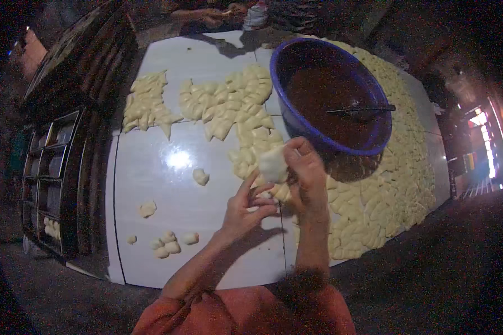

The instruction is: The person fills small pieces of dough with a dark filling from a bowl, rolls them into shapes, and places them into metal baking tins.

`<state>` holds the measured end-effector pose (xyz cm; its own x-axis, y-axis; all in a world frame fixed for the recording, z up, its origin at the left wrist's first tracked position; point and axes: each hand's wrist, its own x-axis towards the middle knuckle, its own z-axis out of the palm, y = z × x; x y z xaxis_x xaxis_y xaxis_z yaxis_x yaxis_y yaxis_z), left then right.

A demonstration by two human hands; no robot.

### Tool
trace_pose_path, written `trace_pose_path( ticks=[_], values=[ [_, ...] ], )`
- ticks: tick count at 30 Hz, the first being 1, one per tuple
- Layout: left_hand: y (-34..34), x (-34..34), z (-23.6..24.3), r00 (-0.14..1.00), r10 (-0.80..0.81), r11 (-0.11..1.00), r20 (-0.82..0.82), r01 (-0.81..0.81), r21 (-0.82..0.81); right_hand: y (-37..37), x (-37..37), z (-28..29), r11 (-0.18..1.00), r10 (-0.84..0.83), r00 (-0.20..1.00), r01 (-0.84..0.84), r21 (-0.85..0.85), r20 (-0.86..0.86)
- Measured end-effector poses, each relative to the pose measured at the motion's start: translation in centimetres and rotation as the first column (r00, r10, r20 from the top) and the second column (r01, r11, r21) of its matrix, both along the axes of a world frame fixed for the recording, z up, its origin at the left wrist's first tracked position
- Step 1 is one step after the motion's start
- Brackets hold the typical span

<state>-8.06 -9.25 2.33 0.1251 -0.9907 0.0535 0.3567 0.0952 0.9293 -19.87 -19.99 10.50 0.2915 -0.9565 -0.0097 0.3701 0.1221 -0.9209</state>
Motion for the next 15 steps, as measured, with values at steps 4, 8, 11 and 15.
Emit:
trace_pose_path(
  ticks=[4, 8, 11, 15],
  values=[
    [0.7, 2.8, 1.2, 0.979, -0.173, 0.945, 0.109, 0.134, 0.3, -10.1, -6.1, 2.6, 0.966, -0.208, 0.879, 0.115, -0.232, -0.429],
    [1.1, 4.8, 3.1, 0.957, -0.151, 0.934, 0.249, 0.056, 0.353, -18.9, -10.5, -2.7, 0.948, -0.029, 0.405, -0.28, -0.154, -0.914],
    [1.4, 5.3, 3.5, 0.92, -0.23, 0.933, 0.318, 0.116, 0.34, -20.1, -10.8, -4.4, 0.887, 0.124, 0.128, -0.459, 0.052, -0.984],
    [2.0, 5.9, 3.1, 0.862, -0.315, 0.912, 0.396, 0.161, 0.376, -20.0, -10.1, -3.3, 0.872, 0.246, 0.276, -0.482, 0.087, -0.929]
  ],
)
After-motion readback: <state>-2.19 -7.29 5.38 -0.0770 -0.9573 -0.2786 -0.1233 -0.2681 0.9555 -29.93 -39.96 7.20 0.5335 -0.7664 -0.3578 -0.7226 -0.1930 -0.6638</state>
